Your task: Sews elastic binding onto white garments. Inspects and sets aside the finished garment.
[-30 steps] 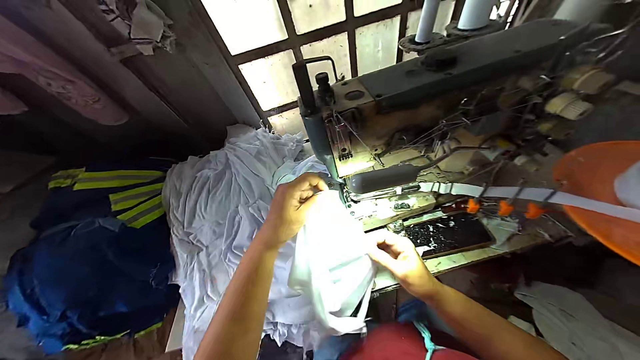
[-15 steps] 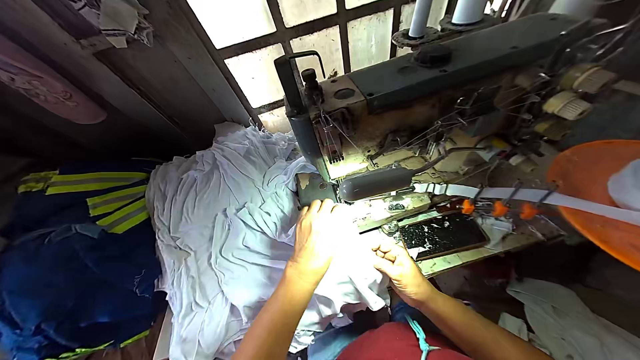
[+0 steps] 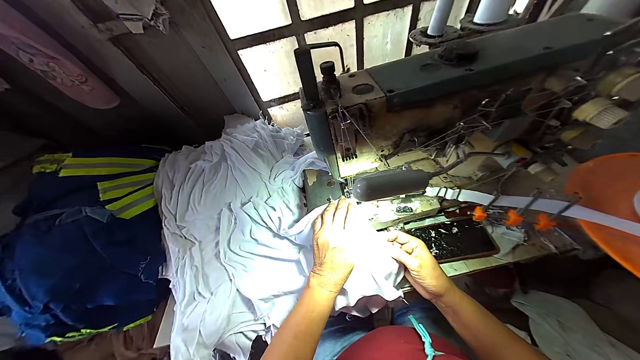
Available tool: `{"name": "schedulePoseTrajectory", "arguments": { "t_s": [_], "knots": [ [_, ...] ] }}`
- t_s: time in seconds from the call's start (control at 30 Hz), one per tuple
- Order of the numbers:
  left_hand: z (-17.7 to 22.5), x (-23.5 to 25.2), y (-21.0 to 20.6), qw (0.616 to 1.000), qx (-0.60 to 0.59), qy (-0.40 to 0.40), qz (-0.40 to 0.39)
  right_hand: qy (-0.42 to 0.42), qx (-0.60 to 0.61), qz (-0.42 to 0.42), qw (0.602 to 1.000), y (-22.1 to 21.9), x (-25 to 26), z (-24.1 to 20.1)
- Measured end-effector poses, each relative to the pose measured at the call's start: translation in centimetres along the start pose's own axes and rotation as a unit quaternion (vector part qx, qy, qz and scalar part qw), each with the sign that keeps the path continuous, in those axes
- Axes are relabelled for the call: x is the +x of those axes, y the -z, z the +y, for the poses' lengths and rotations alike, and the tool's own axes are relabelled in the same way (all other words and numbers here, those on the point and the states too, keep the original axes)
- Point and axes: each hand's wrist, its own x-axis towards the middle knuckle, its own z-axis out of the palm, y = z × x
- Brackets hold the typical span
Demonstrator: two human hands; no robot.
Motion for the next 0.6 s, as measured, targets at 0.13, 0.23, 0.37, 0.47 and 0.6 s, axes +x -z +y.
{"name": "schedulePoseTrajectory", "arguments": {
  "t_s": [0.13, 0.23, 0.37, 0.47, 0.6],
  "knots": [
    [0.3, 0.2, -0.1, 1.000, 0.028, -0.008, 0.005, 0.019, -0.027, 0.004, 0.999, 0.2, -0.2, 0.4],
    [0.4, 0.4, -0.2, 0.999, 0.043, -0.007, -0.002, 0.034, -0.046, 0.007, 0.998, 0.3, 0.0, 0.7],
    [-0.3, 0.9, 0.3, 0.998, -0.020, 0.014, -0.059, 0.054, -0.069, 0.021, 0.996, 0.1, 0.0, 1.1],
    [-1.8, 2.7, 1.7, 0.981, -0.146, 0.055, -0.114, 0.109, -0.095, 0.028, 0.989, -0.4, 0.4, 1.2],
    [-4.2, 5.8, 2.0, 0.965, -0.145, 0.069, -0.208, 0.166, -0.161, 0.017, 0.973, -0.4, 1.5, 1.9]
  ]
}}
